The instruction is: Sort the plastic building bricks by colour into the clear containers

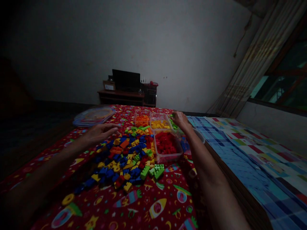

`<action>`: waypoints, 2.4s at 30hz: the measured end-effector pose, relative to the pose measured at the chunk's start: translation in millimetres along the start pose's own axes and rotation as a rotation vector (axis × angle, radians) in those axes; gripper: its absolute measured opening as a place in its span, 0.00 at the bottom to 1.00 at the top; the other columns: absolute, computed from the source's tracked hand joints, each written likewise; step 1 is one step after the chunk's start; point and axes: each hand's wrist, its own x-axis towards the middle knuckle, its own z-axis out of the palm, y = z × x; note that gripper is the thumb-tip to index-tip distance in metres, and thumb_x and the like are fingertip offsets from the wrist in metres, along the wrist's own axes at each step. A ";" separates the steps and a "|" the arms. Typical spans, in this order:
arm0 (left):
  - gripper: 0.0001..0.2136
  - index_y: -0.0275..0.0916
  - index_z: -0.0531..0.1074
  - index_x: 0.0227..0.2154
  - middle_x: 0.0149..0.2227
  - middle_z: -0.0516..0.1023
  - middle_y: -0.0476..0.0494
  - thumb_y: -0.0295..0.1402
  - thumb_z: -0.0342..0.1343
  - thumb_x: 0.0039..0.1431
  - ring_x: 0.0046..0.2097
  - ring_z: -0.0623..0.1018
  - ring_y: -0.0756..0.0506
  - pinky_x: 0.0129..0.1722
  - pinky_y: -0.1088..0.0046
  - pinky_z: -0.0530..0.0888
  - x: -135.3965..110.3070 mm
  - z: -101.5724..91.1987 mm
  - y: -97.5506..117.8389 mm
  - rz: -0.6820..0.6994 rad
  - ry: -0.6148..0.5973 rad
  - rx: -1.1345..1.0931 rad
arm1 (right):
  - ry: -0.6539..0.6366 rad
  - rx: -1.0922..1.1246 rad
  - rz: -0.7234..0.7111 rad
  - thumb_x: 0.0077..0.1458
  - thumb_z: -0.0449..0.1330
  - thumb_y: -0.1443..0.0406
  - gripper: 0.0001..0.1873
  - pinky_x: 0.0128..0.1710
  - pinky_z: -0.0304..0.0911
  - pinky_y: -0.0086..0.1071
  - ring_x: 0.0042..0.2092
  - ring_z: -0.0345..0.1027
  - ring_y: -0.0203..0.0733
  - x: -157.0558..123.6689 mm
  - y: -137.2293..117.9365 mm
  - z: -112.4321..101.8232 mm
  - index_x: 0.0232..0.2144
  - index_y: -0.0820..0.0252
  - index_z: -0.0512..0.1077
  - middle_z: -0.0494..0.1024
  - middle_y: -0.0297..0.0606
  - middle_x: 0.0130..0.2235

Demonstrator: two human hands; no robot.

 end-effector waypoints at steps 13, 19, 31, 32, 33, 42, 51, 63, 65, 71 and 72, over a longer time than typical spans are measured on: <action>0.21 0.37 0.75 0.34 0.39 0.80 0.42 0.48 0.47 0.51 0.43 0.75 0.39 0.43 0.69 0.70 79.9 22.9 -57.1 0.023 -0.095 0.208 | -0.149 0.125 -0.630 0.56 0.54 0.69 0.15 0.37 0.62 0.27 0.41 0.72 0.40 13.1 -100.3 22.4 0.44 0.63 0.74 0.79 0.45 0.42; 0.17 0.38 0.75 0.33 0.34 0.80 0.45 0.44 0.50 0.48 0.40 0.75 0.42 0.38 0.73 0.71 115.0 61.4 -61.0 0.025 -0.227 0.175 | -0.276 0.005 -0.799 0.58 0.50 0.69 0.19 0.38 0.63 0.30 0.42 0.72 0.43 2.0 -138.9 55.9 0.52 0.65 0.68 0.77 0.50 0.44; 0.16 0.37 0.73 0.33 0.33 0.77 0.47 0.32 0.46 0.40 0.37 0.74 0.44 0.36 0.72 0.71 94.1 53.6 -38.1 0.040 -0.336 0.085 | -0.372 0.296 -0.855 0.45 0.53 0.79 0.28 0.39 0.63 0.28 0.43 0.71 0.41 -21.6 -126.3 44.6 0.50 0.65 0.70 0.77 0.46 0.45; 0.17 0.36 0.74 0.34 0.33 0.77 0.47 0.32 0.46 0.41 0.36 0.74 0.44 0.36 0.72 0.71 88.3 50.4 -32.4 0.056 -0.341 0.080 | -0.364 0.343 -0.850 0.43 0.53 0.80 0.29 0.40 0.63 0.28 0.43 0.71 0.41 -27.2 -123.8 39.9 0.50 0.64 0.71 0.77 0.46 0.45; 0.17 0.36 0.74 0.35 0.33 0.78 0.46 0.32 0.46 0.41 0.36 0.75 0.44 0.36 0.72 0.71 81.9 47.4 -26.7 0.081 -0.344 0.078 | -0.358 0.386 -0.845 0.41 0.52 0.81 0.31 0.40 0.63 0.28 0.43 0.71 0.41 -32.6 -121.5 35.3 0.49 0.63 0.72 0.77 0.45 0.45; 0.18 0.38 0.76 0.37 0.38 0.80 0.45 0.34 0.43 0.49 0.40 0.77 0.43 0.42 0.70 0.73 14.7 19.6 0.7 0.172 -0.208 0.203 | -0.312 0.893 -0.684 0.39 0.49 0.83 0.30 0.35 0.65 0.26 0.39 0.73 0.36 -39.6 -108.4 27.4 0.43 0.64 0.76 0.80 0.39 0.38; 0.19 0.38 0.76 0.38 0.41 0.80 0.45 0.37 0.41 0.54 0.43 0.78 0.43 0.44 0.71 0.74 6.3 -0.6 -20.0 0.100 -0.028 0.221 | -0.384 0.488 -0.659 0.53 0.57 0.67 0.15 0.36 0.63 0.28 0.39 0.71 0.40 -29.1 -132.0 22.9 0.43 0.65 0.75 0.79 0.42 0.39; 0.18 0.37 0.74 0.46 0.48 0.78 0.40 0.37 0.51 0.53 0.49 0.76 0.42 0.49 0.69 0.70 22.3 51.4 -34.1 0.246 -0.168 0.341 | -0.227 0.405 -0.681 0.53 0.56 0.66 0.22 0.41 0.62 0.30 0.43 0.70 0.42 -60.1 -132.7 13.4 0.51 0.63 0.70 0.77 0.44 0.45; 0.15 0.38 0.76 0.41 0.43 0.80 0.42 0.36 0.51 0.53 0.44 0.78 0.43 0.45 0.71 0.72 20.4 48.6 -29.9 0.230 -0.148 0.333 | -0.144 0.432 -0.568 0.53 0.53 0.70 0.20 0.38 0.61 0.28 0.38 0.70 0.39 -58.4 -132.9 14.6 0.48 0.65 0.72 0.78 0.44 0.41; 0.13 0.40 0.77 0.38 0.36 0.82 0.48 0.31 0.50 0.52 0.37 0.79 0.46 0.38 0.75 0.72 12.6 40.5 -20.2 0.161 -0.130 0.315 | -0.214 0.350 -0.599 0.48 0.53 0.75 0.22 0.35 0.60 0.27 0.36 0.69 0.38 -45.3 -144.2 25.3 0.47 0.63 0.73 0.78 0.44 0.39; 0.13 0.40 0.77 0.38 0.36 0.82 0.47 0.31 0.50 0.51 0.37 0.79 0.45 0.38 0.75 0.72 12.3 40.3 -19.9 0.156 -0.130 0.322 | -0.293 0.295 -0.641 0.47 0.53 0.76 0.23 0.35 0.60 0.26 0.37 0.70 0.39 -42.9 -147.2 26.7 0.46 0.63 0.74 0.78 0.44 0.40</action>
